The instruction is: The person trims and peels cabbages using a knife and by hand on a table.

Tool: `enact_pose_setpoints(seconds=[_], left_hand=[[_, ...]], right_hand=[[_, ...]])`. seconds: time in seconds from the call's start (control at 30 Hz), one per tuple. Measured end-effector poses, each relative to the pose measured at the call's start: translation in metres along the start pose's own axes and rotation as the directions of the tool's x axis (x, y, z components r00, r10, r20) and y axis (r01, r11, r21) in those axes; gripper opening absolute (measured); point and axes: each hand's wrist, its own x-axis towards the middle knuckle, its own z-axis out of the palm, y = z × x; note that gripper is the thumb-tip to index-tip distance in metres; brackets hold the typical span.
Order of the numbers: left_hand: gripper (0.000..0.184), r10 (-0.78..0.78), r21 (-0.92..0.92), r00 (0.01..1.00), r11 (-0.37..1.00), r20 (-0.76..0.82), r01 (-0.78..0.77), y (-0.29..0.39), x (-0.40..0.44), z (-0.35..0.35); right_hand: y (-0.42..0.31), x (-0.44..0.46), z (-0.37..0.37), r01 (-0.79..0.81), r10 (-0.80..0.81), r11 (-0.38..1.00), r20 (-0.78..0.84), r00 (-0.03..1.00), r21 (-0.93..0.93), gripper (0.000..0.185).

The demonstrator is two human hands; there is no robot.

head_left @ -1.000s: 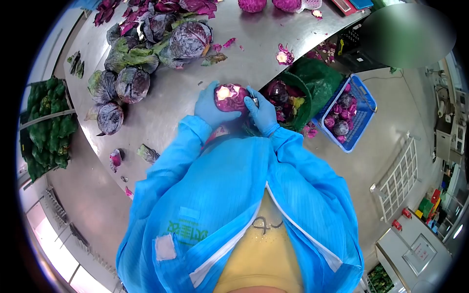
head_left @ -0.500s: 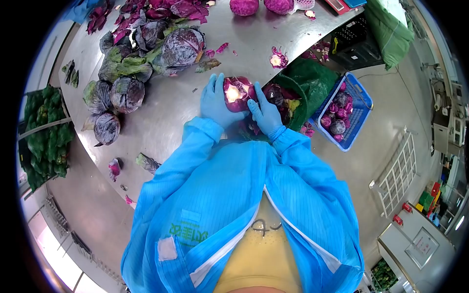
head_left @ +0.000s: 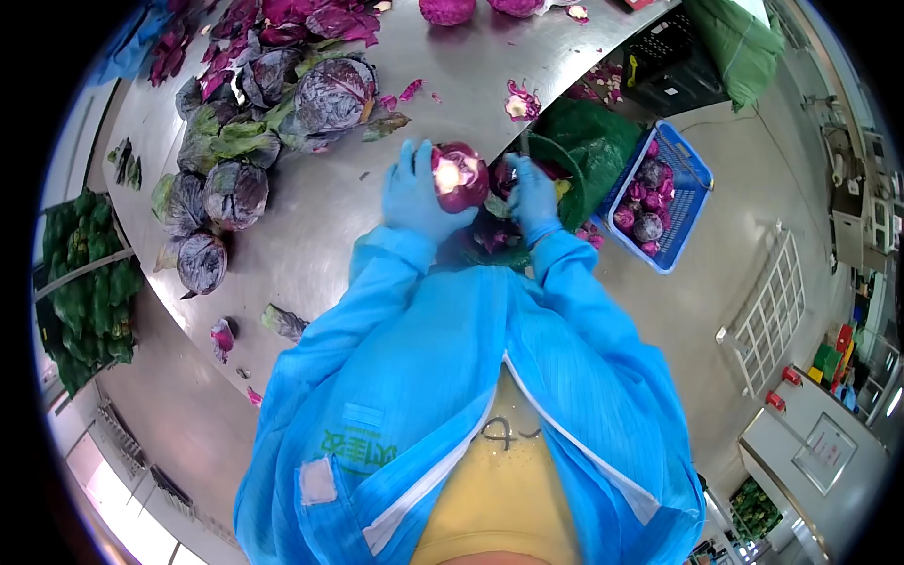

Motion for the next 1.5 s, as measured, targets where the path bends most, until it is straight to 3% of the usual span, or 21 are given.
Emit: enact_pose_setpoints(seconds=[0.03,0.07,0.13,0.2,0.27,0.33,0.43,0.53,0.67,0.73,0.8,0.9,1.07,1.13,1.2,1.27,1.3,1.37,1.43,1.47,1.5], left_hand=[[0.106,-0.018,-0.033,1.0,0.999,-0.003,0.018,-0.005,-0.001,0.0],[0.106,0.038,-0.053,0.994,0.998,-0.103,-0.043,-0.011,-0.006,0.005],[0.107,0.013,-0.042,0.997,0.999,-0.081,-0.016,-0.013,-0.008,0.003],[0.105,0.007,-0.023,0.998,1.0,-0.058,-0.008,-0.011,-0.007,-0.001],[0.102,-0.006,-0.007,0.999,1.0,-0.049,0.006,-0.007,-0.002,-0.003],[0.106,-0.024,-0.009,1.0,1.0,-0.006,0.024,-0.007,-0.002,-0.004],[0.105,-0.001,-0.005,0.999,1.0,-0.044,0.001,-0.006,-0.002,-0.001],[0.105,0.019,0.041,0.998,0.999,-0.053,-0.016,-0.004,0.0,0.003],[0.106,0.044,0.041,0.998,0.998,-0.035,-0.043,0.003,0.004,0.003],[0.107,-0.012,0.093,1.0,0.996,0.025,0.01,0.009,0.008,-0.002],[0.108,-0.025,0.097,0.999,0.995,0.036,0.021,0.011,0.011,-0.003],[0.109,-0.054,0.109,0.995,0.993,0.078,0.045,0.014,0.018,-0.006],[0.109,-0.056,0.102,0.996,0.994,0.075,0.048,0.016,0.027,-0.005],[0.104,-0.082,0.125,0.993,0.99,0.091,0.07,0.02,0.029,-0.006],[0.105,-0.077,0.14,0.99,0.988,0.117,0.06,0.025,0.034,-0.007],[0.102,-0.073,0.141,0.992,0.988,0.099,0.059,0.028,0.034,-0.004],[0.102,-0.05,0.147,0.994,0.989,0.099,0.035,0.025,0.028,-0.003],[0.099,0.017,0.001,1.0,1.0,-0.017,-0.017,0.011,0.018,0.002],[0.104,0.027,-0.088,0.995,0.996,-0.099,-0.035,-0.013,0.015,0.015],[0.104,0.022,-0.088,0.994,0.996,-0.106,-0.031,-0.019,0.009,0.016],[0.105,0.025,-0.122,0.995,0.992,-0.093,-0.036,-0.018,0.007,0.013]], right_hand=[[-0.001,0.0,-0.008,-0.02,0.027,0.996,-0.08,0.996,0.089,0.044],[0.005,0.004,-0.014,0.095,-0.097,0.995,-0.083,0.992,-0.026,0.042],[-0.001,-0.003,-0.014,0.132,-0.156,0.939,-0.051,0.986,-0.318,0.046],[-0.012,-0.016,0.004,0.235,-0.243,0.941,-0.001,0.97,-0.242,0.052],[-0.034,-0.032,0.015,0.302,-0.291,0.841,0.096,0.952,-0.448,0.059],[-0.046,-0.041,0.021,0.233,-0.161,0.782,0.174,0.972,-0.578,0.062],[-0.055,-0.049,0.028,0.212,-0.121,0.656,0.176,0.977,-0.725,0.062],[-0.06,-0.048,0.027,0.182,-0.083,0.63,0.167,0.982,-0.755,0.062],[-0.052,-0.038,0.022,0.139,-0.063,0.651,0.129,0.99,-0.746,0.06],[-0.049,-0.031,0.021,0.115,-0.073,0.786,0.094,0.993,-0.608,0.057],[-0.043,-0.025,0.023,0.047,-0.014,0.823,0.062,0.998,-0.566,0.054],[-0.032,-0.01,0.027,0.128,-0.148,0.872,-0.005,0.989,-0.473,0.055],[-0.032,0.003,0.027,0.132,-0.16,0.922,-0.047,0.986,-0.364,0.052],[-0.035,0.009,0.024,-0.012,0.023,0.973,0.047,0.999,-0.229,0.052],[-0.025,0.019,0.024,0.083,-0.09,0.975,-0.024,0.996,-0.204,0.052],[-0.023,0.024,0.018,-0.029,0.035,0.989,0.038,0.999,-0.146,0.052],[-0.008,0.041,0.005,-0.116,0.116,0.993,-0.052,0.992,0.002,0.052],[0.008,0.044,-0.03,-0.118,0.177,0.948,-0.181,0.968,0.296,0.045],[0.014,0.053,-0.037,-0.037,0.034,0.999,-0.203,0.979,-0.009,0.043],[-0.011,0.015,-0.021,-0.101,0.105,0.994,-0.146,0.984,0.035,0.042],[-0.019,0.006,-0.01,-0.045,0.044,0.999,-0.115,0.992,-0.007,0.047]])
